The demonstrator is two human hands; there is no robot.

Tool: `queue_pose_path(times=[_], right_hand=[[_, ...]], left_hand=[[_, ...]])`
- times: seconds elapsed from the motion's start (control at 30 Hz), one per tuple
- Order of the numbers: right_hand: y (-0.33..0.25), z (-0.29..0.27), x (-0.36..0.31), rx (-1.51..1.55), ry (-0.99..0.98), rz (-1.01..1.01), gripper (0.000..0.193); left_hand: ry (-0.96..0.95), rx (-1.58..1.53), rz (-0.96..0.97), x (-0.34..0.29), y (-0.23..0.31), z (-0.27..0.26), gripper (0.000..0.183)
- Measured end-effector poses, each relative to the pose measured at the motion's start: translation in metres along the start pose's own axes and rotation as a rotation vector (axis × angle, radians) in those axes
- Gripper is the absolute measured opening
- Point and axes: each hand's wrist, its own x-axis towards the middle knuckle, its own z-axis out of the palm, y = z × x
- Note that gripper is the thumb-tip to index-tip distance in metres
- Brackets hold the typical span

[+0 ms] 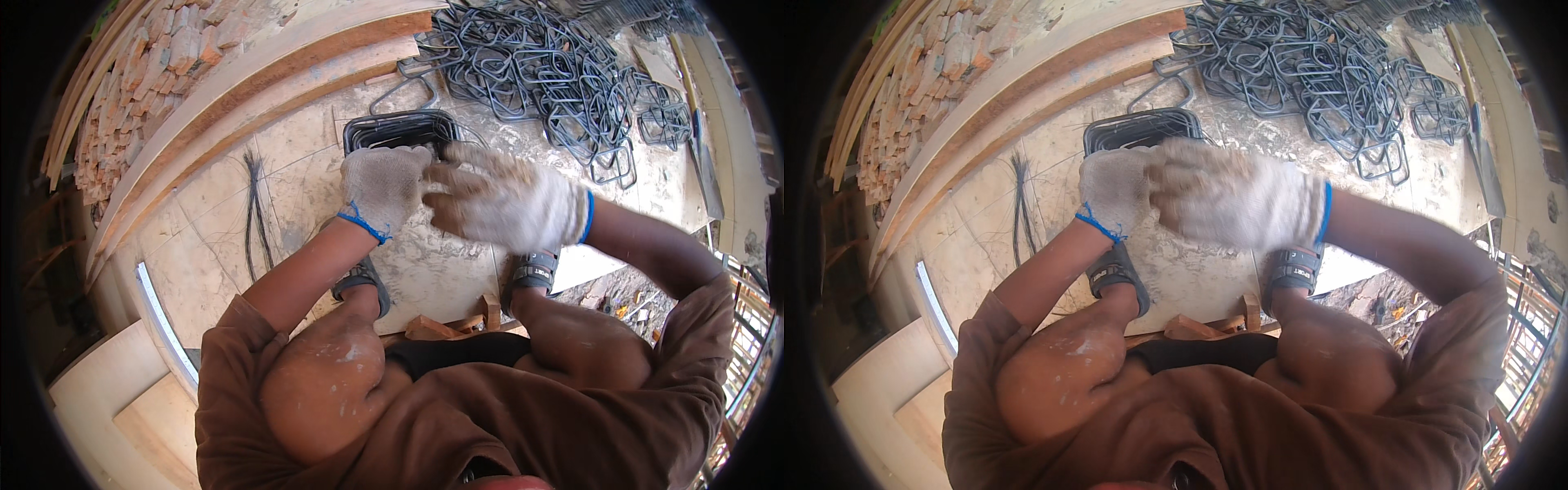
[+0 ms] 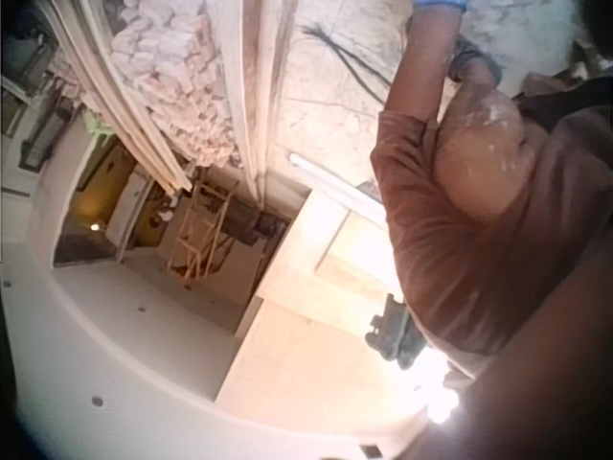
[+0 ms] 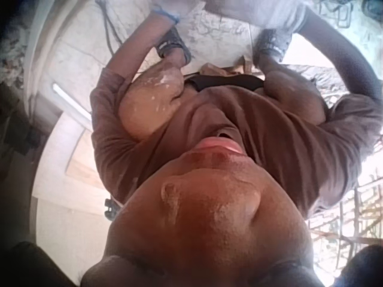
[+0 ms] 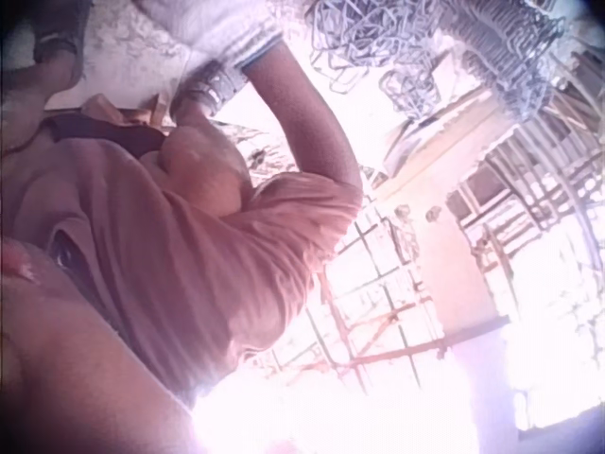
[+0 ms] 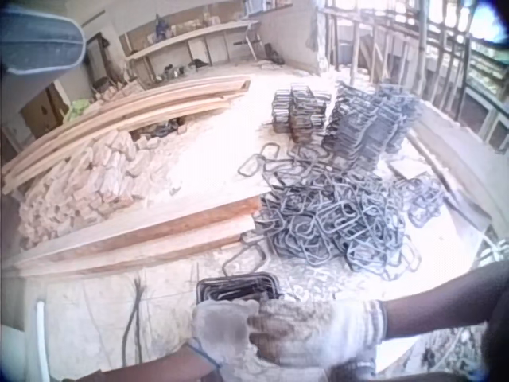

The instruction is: The person sits on a stool and repeatedly picks up wire ties from a pile on the floor. They wrap each tie around a stack of rectangular metal frames and twist it to secure the bundle. The tied frames are stacked on the floor as the task progresses.

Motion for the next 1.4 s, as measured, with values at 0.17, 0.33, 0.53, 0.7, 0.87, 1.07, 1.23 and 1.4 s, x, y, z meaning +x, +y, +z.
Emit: queue_pose_path(times=[0.17, 0.33, 0.53, 0.7, 0.87, 1.07, 1.23, 1.4], right_hand=[[0.077, 0.000, -0.001, -0.331, -0.079, -0.104, 0.025], [0.074, 0.001, 0.006, -0.372, -0.253, 0.118, 0.008], [0.063, -0.003, 0.010, 0.862, -0.263, 1.251, 0.031], [0.072, -0.021, -0.001, 1.299, -0.209, 1.431, 0.041], [0.046, -0.015, -0.004, -0.355, -0.020, 0.465, 0.032], [0.064, 0.001, -0.021, -0.227, -0.394, 0.530, 0.034], [0.089, -0.004, 0.000, 0.791, -0.280, 1.057, 0.024], [0.105, -0.014, -0.015, 1.505, 0.026, 1.295, 0.027]], left_hand=[[-0.118, -0.019, -0.078, -0.001, 0.006, -0.004, 0.029], [-0.052, -0.042, -0.063, -0.001, 0.004, 0.000, 0.035], [-0.076, -0.010, -0.092, 0.001, 0.010, -0.009, 0.029], [-0.054, -0.022, -0.078, 0.000, 0.010, -0.010, 0.027], [-0.023, -0.062, -0.077, 0.000, 0.005, -0.008, 0.029], [-0.136, -0.009, -0.097, 0.007, 0.008, -0.017, 0.034], [-0.103, 0.005, -0.214, 0.011, 0.016, -0.020, 0.039], [-0.132, 0.010, -0.296, 0.029, 0.020, -0.025, 0.046]])
